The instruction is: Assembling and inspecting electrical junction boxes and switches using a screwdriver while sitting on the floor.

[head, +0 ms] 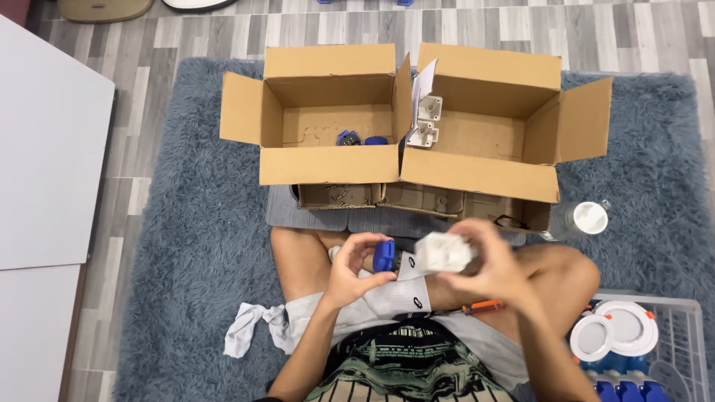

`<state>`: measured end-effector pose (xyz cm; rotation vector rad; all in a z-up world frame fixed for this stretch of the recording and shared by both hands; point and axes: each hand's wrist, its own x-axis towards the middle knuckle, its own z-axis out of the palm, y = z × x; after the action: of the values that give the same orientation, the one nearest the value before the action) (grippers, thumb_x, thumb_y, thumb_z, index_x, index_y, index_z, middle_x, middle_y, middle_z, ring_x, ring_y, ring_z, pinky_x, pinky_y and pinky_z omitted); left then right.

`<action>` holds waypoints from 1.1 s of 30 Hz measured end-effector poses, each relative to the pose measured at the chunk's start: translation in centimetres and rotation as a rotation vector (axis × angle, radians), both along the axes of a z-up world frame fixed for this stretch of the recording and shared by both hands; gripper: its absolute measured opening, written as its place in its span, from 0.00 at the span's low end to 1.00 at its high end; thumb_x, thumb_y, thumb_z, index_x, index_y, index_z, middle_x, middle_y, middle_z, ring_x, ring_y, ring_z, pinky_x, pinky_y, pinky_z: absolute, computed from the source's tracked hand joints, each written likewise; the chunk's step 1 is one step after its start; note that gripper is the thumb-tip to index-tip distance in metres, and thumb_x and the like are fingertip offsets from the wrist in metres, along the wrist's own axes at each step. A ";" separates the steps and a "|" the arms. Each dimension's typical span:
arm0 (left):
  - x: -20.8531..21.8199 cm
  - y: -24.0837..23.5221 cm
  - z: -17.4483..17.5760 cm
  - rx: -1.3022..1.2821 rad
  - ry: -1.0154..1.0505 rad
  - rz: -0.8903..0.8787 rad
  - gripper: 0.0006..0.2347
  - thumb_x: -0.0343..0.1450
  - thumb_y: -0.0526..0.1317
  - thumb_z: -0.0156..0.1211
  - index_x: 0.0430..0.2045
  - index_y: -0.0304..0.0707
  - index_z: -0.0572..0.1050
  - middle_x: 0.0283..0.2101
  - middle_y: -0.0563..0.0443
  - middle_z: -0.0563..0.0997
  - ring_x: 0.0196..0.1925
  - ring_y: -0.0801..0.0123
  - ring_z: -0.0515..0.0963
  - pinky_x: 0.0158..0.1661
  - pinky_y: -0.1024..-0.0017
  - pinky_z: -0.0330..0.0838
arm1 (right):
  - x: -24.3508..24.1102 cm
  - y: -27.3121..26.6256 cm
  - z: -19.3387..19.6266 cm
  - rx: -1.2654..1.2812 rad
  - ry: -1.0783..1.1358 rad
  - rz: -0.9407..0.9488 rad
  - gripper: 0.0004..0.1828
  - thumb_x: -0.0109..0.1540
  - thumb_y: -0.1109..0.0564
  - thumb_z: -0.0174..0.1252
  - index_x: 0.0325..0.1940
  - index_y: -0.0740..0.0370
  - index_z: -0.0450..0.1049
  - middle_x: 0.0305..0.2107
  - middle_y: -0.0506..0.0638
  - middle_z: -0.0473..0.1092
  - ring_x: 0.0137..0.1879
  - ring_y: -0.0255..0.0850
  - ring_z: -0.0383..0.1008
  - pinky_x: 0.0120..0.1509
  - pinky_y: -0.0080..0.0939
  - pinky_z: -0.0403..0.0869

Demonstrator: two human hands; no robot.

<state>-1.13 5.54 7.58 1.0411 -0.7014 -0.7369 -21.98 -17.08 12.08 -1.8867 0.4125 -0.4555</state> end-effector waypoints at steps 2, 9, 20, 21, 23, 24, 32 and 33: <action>0.0 -0.3 1.7 -0.003 -0.094 0.004 0.31 0.57 0.29 0.88 0.54 0.24 0.78 0.56 0.31 0.85 0.60 0.49 0.84 0.57 0.61 0.78 | 0.6 2.0 -1.2 -0.016 0.003 0.038 0.42 0.42 0.60 0.85 0.59 0.65 0.77 0.50 0.59 0.79 0.55 0.55 0.81 0.62 0.55 0.77; -0.9 -1.4 6.2 -0.005 -0.663 -0.002 0.17 0.67 0.38 0.81 0.49 0.40 0.86 0.54 0.44 0.88 0.52 0.47 0.86 0.54 0.55 0.80 | 1.6 5.2 -3.9 -0.113 -0.027 0.042 0.40 0.42 0.54 0.87 0.57 0.58 0.83 0.49 0.54 0.80 0.54 0.53 0.82 0.60 0.53 0.78; -1.2 -1.7 6.4 0.011 -0.716 -0.061 0.16 0.69 0.39 0.79 0.50 0.38 0.85 0.55 0.43 0.87 0.54 0.43 0.85 0.55 0.52 0.80 | 1.4 5.5 -3.1 -0.075 -0.045 0.030 0.37 0.46 0.57 0.85 0.59 0.62 0.82 0.51 0.57 0.80 0.56 0.58 0.84 0.61 0.56 0.78; -1.1 -1.9 6.6 0.012 -0.715 -0.064 0.17 0.68 0.39 0.80 0.50 0.38 0.85 0.55 0.43 0.87 0.54 0.44 0.85 0.56 0.52 0.80 | 1.5 5.4 -3.0 -0.070 -0.051 0.024 0.38 0.45 0.58 0.85 0.59 0.62 0.82 0.51 0.57 0.80 0.56 0.57 0.84 0.61 0.55 0.78; -1.2 -1.9 6.4 0.012 -0.726 -0.066 0.17 0.68 0.40 0.80 0.50 0.38 0.85 0.55 0.44 0.87 0.55 0.44 0.84 0.57 0.52 0.79 | 1.7 5.4 -2.4 -0.075 -0.067 0.018 0.36 0.46 0.59 0.84 0.58 0.63 0.82 0.51 0.58 0.80 0.56 0.58 0.84 0.61 0.55 0.79; -1.2 -1.9 6.3 0.012 -0.737 -0.067 0.17 0.69 0.40 0.80 0.51 0.39 0.85 0.55 0.45 0.87 0.55 0.44 0.84 0.58 0.52 0.79 | 1.7 5.4 -2.1 -0.080 -0.083 0.012 0.35 0.46 0.60 0.84 0.57 0.63 0.82 0.50 0.59 0.80 0.55 0.58 0.84 0.61 0.56 0.79; -0.9 -2.3 6.0 0.081 -0.611 -0.059 0.25 0.65 0.49 0.82 0.54 0.41 0.83 0.59 0.46 0.85 0.62 0.45 0.81 0.63 0.50 0.75 | 2.7 5.2 -1.6 -0.083 -0.121 0.004 0.36 0.45 0.60 0.85 0.57 0.64 0.83 0.51 0.59 0.81 0.56 0.57 0.85 0.60 0.54 0.79; -1.0 -2.1 5.5 0.130 -0.543 -0.044 0.30 0.62 0.53 0.84 0.57 0.40 0.82 0.62 0.44 0.83 0.66 0.44 0.79 0.65 0.48 0.73 | 2.8 5.3 -1.3 -0.076 -0.132 0.003 0.36 0.46 0.57 0.87 0.56 0.63 0.83 0.51 0.59 0.82 0.56 0.57 0.85 0.61 0.54 0.80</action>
<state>-2.16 3.41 13.07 1.3675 -1.1550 -0.5407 -19.18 -11.78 10.79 -1.9174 0.3087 -0.5970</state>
